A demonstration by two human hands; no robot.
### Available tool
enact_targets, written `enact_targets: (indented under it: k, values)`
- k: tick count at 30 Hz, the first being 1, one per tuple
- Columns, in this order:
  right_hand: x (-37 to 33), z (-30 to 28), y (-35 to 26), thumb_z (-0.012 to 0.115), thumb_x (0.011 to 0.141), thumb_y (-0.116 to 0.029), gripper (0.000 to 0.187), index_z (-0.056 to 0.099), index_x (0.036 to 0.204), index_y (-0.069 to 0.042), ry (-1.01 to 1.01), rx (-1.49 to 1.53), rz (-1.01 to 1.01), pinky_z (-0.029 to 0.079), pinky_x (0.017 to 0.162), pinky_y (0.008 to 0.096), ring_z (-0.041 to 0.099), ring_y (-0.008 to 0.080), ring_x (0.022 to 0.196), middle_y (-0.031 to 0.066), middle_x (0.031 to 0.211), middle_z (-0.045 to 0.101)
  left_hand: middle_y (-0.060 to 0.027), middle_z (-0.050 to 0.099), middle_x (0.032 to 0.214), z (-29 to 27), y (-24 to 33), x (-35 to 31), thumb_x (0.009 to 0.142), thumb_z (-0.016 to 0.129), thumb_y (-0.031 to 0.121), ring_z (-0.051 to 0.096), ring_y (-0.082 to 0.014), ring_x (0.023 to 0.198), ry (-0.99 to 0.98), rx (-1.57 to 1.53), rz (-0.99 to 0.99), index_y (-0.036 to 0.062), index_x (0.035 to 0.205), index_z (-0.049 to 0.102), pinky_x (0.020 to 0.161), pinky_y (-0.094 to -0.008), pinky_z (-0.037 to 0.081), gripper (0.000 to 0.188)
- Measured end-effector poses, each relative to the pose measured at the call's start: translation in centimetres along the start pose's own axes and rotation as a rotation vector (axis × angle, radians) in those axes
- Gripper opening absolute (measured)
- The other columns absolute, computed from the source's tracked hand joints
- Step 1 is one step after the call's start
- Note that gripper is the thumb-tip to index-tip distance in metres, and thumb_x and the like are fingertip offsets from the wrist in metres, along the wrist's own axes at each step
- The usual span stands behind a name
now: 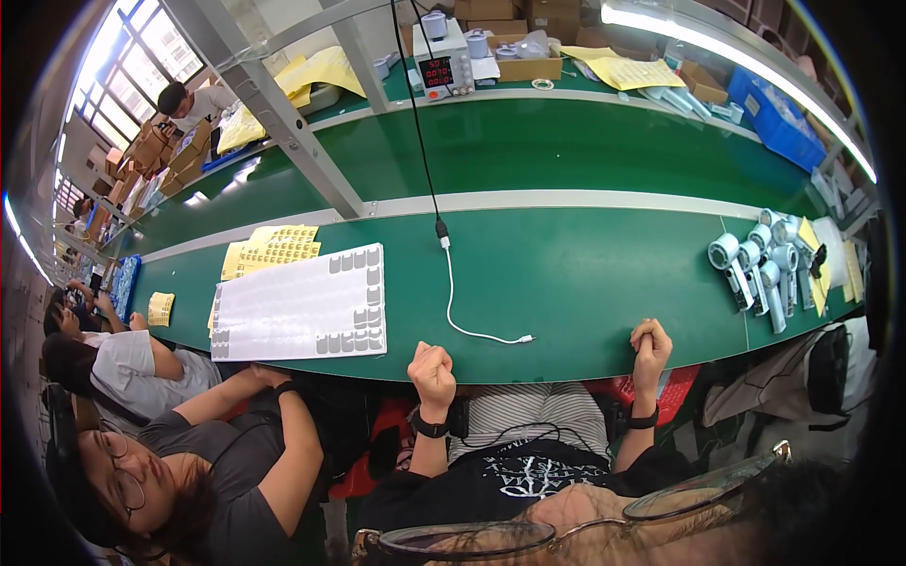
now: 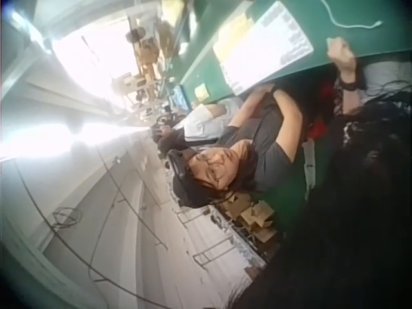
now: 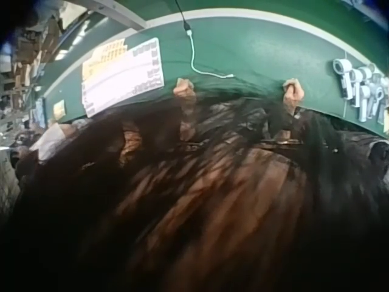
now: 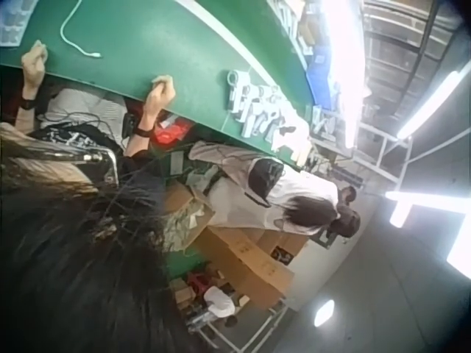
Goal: The person picks up a handheld fan, inserts a cable into its port, and then removes the cable and places the fan back onto the green work surface.
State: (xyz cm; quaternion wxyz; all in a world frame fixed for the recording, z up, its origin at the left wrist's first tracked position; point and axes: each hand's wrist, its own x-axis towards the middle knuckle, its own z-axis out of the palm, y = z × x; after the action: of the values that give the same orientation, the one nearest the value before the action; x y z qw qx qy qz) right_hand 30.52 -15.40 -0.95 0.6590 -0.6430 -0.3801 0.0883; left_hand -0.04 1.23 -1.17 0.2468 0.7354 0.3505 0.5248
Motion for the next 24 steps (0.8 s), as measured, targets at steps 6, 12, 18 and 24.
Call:
enact_targets:
  k: [6,12,18,24]
  values:
    - [0.2,0.3,-0.4,0.039,0.089,0.013,0.025,0.048,0.069,0.000,0.025,0.000,-0.020,0.030,0.053,0.0238,0.039,0.0074,0.057,0.0019,0.064,0.047,-0.0096,0.036,0.052,-0.3,-0.3,-0.2,0.064,0.042,-0.010,0.036,-0.0209,0.050,0.063,-0.134,-0.058,-0.0001,0.057,0.037,0.048,-0.0323,0.024,0.013]
    - [0.2,0.1,-0.4,0.038,0.091,0.012,0.026,0.047,0.070,-0.001,0.010,-0.010,-0.007,0.031,0.054,0.0238,0.040,0.0080,0.058,0.0022,0.065,0.046,-0.0088,0.038,0.052,-0.4,-0.5,-0.3,0.066,0.041,-0.011,0.038,-0.0198,0.051,0.053,-0.152,-0.107,-0.0007,0.057,0.037,0.048,-0.0316,0.024,0.014]
    - [0.2,0.3,-0.3,0.038,0.089,0.013,0.025,0.048,0.069,0.000,0.026,0.003,-0.014,0.030,0.053,0.0238,0.039,0.0074,0.057,0.0018,0.064,0.046,-0.0090,0.049,0.062,-0.3,0.4,0.2,0.078,0.045,-0.009,0.047,-0.0239,0.065,0.001,-0.007,-0.121,-0.0003,0.067,0.048,0.060,-0.0339,0.037,0.014]
    - [0.2,0.2,-0.4,0.039,0.091,0.011,0.026,0.047,0.070,-0.001,0.015,-0.010,-0.003,0.031,0.055,0.0234,0.040,0.0074,0.058,0.0014,0.064,0.045,-0.0104,0.056,0.080,0.4,1.3,1.0,0.091,0.045,-0.002,0.050,-0.0248,0.077,-0.014,0.074,-0.088,0.0002,0.087,0.055,0.073,-0.0352,0.041,0.011]
